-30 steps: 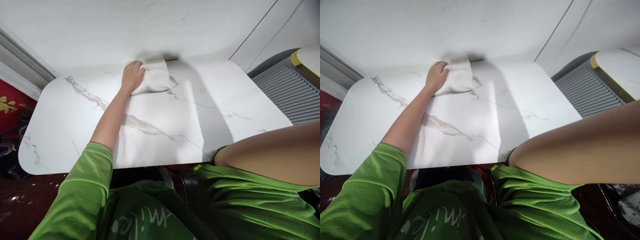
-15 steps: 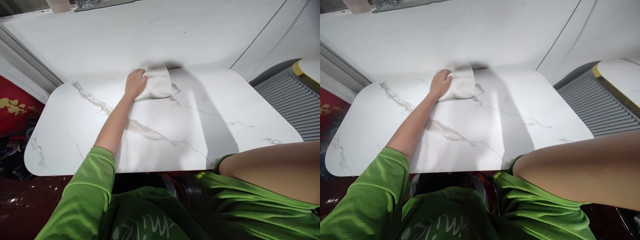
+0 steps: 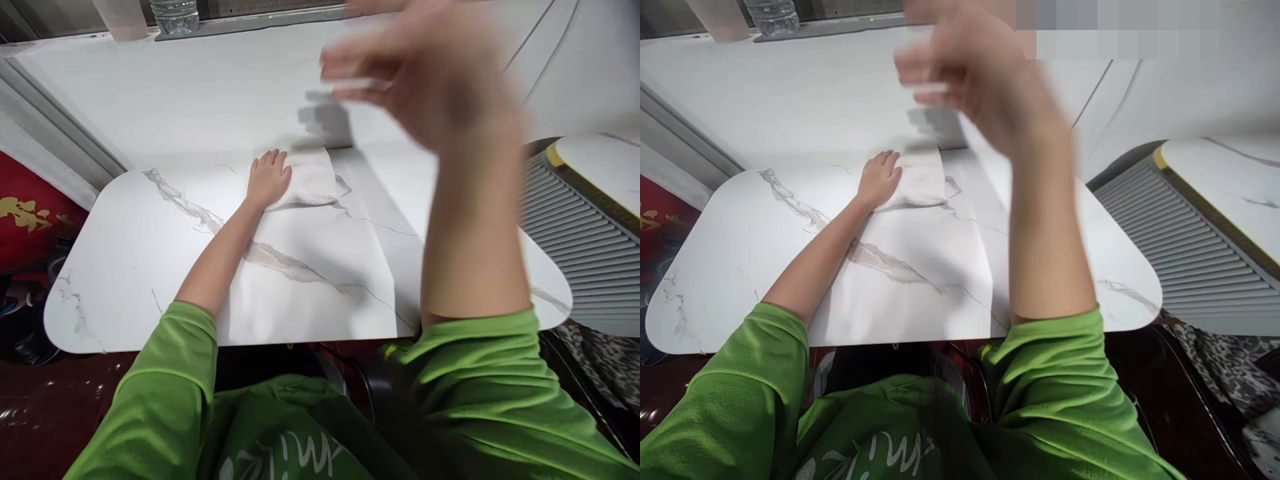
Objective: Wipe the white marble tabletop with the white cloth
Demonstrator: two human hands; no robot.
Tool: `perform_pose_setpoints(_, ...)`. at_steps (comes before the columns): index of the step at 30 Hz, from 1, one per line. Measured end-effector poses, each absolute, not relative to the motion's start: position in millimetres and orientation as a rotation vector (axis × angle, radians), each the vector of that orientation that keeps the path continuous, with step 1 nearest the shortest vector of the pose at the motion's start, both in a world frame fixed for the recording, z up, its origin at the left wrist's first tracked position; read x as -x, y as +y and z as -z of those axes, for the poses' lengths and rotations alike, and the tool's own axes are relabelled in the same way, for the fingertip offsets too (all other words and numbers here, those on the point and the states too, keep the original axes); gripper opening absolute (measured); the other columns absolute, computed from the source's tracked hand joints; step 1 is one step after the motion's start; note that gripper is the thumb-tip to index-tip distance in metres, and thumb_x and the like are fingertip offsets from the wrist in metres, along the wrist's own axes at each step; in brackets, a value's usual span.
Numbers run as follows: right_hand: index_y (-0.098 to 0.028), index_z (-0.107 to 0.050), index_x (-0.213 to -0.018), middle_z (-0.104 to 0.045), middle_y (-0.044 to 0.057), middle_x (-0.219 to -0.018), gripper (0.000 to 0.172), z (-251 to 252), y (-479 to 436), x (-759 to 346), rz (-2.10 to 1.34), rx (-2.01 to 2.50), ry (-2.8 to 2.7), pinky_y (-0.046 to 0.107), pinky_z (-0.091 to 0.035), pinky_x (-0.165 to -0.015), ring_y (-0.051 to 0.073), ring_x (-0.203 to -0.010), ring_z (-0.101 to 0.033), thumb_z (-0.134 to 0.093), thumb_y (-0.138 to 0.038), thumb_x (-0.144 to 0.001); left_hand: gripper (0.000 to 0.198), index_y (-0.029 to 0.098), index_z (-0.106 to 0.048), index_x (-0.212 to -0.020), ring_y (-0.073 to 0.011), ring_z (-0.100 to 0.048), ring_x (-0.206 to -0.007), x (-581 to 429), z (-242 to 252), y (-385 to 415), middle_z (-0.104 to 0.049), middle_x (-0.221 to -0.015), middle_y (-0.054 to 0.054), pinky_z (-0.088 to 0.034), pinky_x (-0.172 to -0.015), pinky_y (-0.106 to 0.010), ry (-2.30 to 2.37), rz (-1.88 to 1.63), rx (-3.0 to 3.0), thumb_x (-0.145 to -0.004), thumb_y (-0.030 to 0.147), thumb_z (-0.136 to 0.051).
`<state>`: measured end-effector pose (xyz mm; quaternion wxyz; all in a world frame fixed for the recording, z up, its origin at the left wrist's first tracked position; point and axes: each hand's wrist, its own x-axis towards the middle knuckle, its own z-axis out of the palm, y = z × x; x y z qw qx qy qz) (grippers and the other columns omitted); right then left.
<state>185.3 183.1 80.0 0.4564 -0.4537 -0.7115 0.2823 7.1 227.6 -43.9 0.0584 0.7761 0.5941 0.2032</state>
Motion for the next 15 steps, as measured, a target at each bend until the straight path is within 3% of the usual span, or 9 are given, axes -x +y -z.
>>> perform_pose_setpoints(3, -0.010, -0.065, -0.127, -0.070, 0.007, -0.128, 0.032, -32.8, 189.5, -164.4, -0.552, 1.349, -1.881, 0.024, -0.050, -0.109, 0.015, -0.126, -0.060, -0.049, -0.018, -0.100, 0.051, 0.015, -0.048, -0.150, -0.0248, -0.034, -0.152, -8.8, 37.4, 203.3, -0.042, -0.161, -0.013, -0.021, -0.127, -0.044, 1.791, -0.531, -2.386, -0.102, 0.026, -0.037)
perform_pose_setpoints(7, -0.010, -0.062, -0.135, -0.056, 0.015, -0.149, 0.045, 26.4, 192.2, -141.2, -0.186, 1.593, -2.215, 0.048, -0.037, -0.120, 0.027, -0.140, -0.051, -0.038, -0.017, -0.098, 0.052, 0.012, -0.047, -0.152, -0.0269, -0.036, -0.152, -10.9, 31.1, 166.4, -0.042, -0.161, -0.015, -0.024, -0.127, -0.047, 1.837, -0.471, -2.410, -0.103, 0.025, -0.035)
perform_pose_setpoints(15, -0.003, -0.047, -0.150, -0.045, 0.018, -0.157, 0.060, 36.6, 124.5, -140.9, -0.025, 1.648, -2.358, 0.048, -0.028, -0.124, 0.028, -0.148, -0.040, -0.023, -0.023, -0.099, 0.051, 0.014, -0.049, -0.149, -0.0293, -0.044, -0.145, -6.1, 22.8, 96.7, -0.049, -0.156, -0.017, -0.031, -0.123, -0.049, 1.844, -0.373, -2.484, -0.101, 0.023, -0.036)
